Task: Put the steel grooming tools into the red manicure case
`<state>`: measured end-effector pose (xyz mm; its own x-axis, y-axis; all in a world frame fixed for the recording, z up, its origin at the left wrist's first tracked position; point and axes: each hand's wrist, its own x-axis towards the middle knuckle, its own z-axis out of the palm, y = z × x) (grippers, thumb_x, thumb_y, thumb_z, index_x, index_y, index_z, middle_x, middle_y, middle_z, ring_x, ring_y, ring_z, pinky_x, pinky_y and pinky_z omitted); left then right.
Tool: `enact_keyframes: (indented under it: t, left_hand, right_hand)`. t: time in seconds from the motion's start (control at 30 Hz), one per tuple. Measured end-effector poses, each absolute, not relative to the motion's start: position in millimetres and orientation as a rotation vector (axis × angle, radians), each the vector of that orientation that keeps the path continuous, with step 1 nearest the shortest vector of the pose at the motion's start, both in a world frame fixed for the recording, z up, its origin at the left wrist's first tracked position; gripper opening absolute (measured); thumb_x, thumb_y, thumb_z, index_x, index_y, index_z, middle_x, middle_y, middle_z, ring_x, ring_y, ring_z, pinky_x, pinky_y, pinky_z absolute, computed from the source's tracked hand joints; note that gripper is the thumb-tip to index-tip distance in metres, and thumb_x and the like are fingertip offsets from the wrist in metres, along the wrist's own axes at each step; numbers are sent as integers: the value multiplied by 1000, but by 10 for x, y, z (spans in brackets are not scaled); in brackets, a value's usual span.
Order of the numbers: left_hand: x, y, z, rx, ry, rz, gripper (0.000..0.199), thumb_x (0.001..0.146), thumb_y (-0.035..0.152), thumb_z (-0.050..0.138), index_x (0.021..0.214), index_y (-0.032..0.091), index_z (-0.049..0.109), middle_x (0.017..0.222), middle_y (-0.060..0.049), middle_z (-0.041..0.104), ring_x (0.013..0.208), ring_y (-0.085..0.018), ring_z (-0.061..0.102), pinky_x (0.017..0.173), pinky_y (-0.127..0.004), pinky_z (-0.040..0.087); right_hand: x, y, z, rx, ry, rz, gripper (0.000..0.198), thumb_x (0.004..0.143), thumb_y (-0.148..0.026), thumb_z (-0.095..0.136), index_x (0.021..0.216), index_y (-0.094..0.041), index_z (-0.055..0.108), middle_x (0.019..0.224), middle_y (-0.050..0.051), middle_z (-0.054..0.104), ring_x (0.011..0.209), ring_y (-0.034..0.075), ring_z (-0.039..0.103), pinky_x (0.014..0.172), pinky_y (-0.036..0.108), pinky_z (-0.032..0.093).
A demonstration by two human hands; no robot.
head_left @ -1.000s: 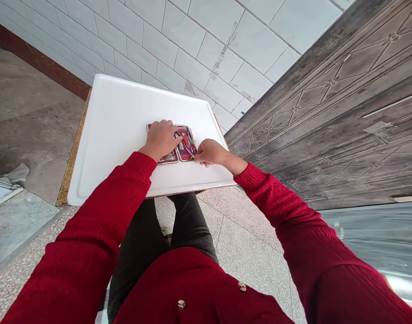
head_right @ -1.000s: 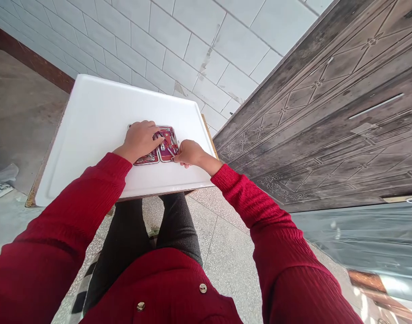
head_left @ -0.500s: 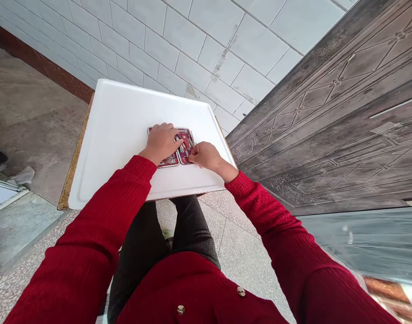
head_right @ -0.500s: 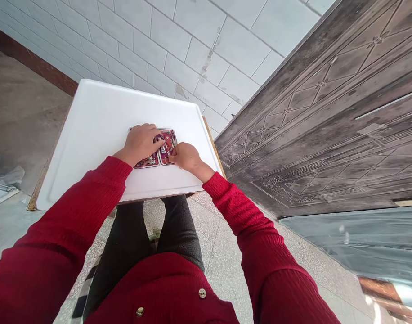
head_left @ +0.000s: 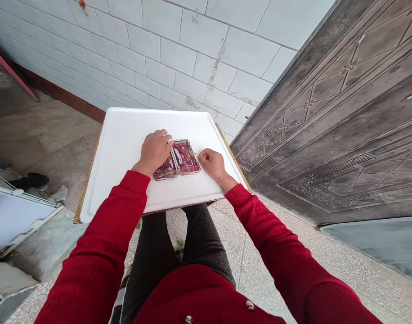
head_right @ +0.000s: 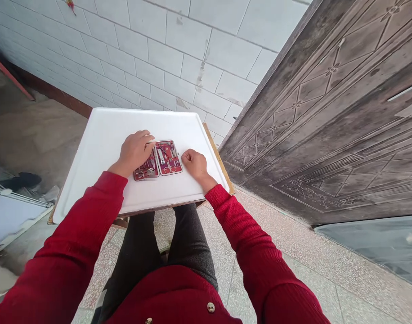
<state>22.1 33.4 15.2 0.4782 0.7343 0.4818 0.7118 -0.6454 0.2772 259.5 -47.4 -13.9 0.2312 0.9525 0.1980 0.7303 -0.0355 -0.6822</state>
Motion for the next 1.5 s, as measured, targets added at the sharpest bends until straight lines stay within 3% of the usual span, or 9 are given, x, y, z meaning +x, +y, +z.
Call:
enact_keyframes:
  t: [0.4, 0.73, 0.9, 1.1, 1.5]
  left_hand:
    - [-436, 66, 190, 2528, 1619, 779, 35, 100, 36, 46, 114, 20, 74, 128, -9, 74, 118, -30, 68, 99, -44, 55]
    - [-638, -713, -12, 2590, 1410, 769, 44, 102, 51, 53, 131, 21, 66, 143, -13, 66, 135, -30, 60, 114, -47, 53]
    - [-593, -890, -140, 2559, 1428, 772, 41, 102, 46, 55, 134, 21, 64, 146, -15, 63, 136, -31, 60, 118, -51, 50]
    - [-518, -957, -146, 2610, 1398, 793, 37, 103, 41, 52, 131, 21, 67, 140, -15, 66, 131, -33, 61, 114, -53, 51]
    - [-520, -992, -215, 2596, 1427, 853, 35, 105, 38, 50, 128, 22, 71, 140, -12, 69, 131, -30, 64, 112, -49, 53]
  right_hand:
    - [2485, -495, -30, -1953, -1768, 288, 16, 95, -19, 56, 95, -20, 72, 89, 4, 77, 78, 19, 63, 65, 29, 34]
    - [2510, -545, 1, -1850, -1752, 354, 19, 96, -17, 57, 106, -19, 73, 98, 6, 77, 84, 20, 64, 70, 29, 38]
    - [2387, -671, 152, -1543, -1918, 342, 16, 98, -18, 62, 108, -17, 74, 108, 6, 75, 90, 18, 65, 78, 28, 41]
    - [1957, -625, 360, -1274, -2441, 304, 22, 96, -19, 70, 117, -16, 74, 123, 10, 74, 115, 25, 64, 84, 30, 42]
    - [1703, -451, 479, -1179, -2904, 6, 22, 101, -20, 64, 115, -7, 73, 120, 20, 73, 111, 29, 68, 86, 35, 46]
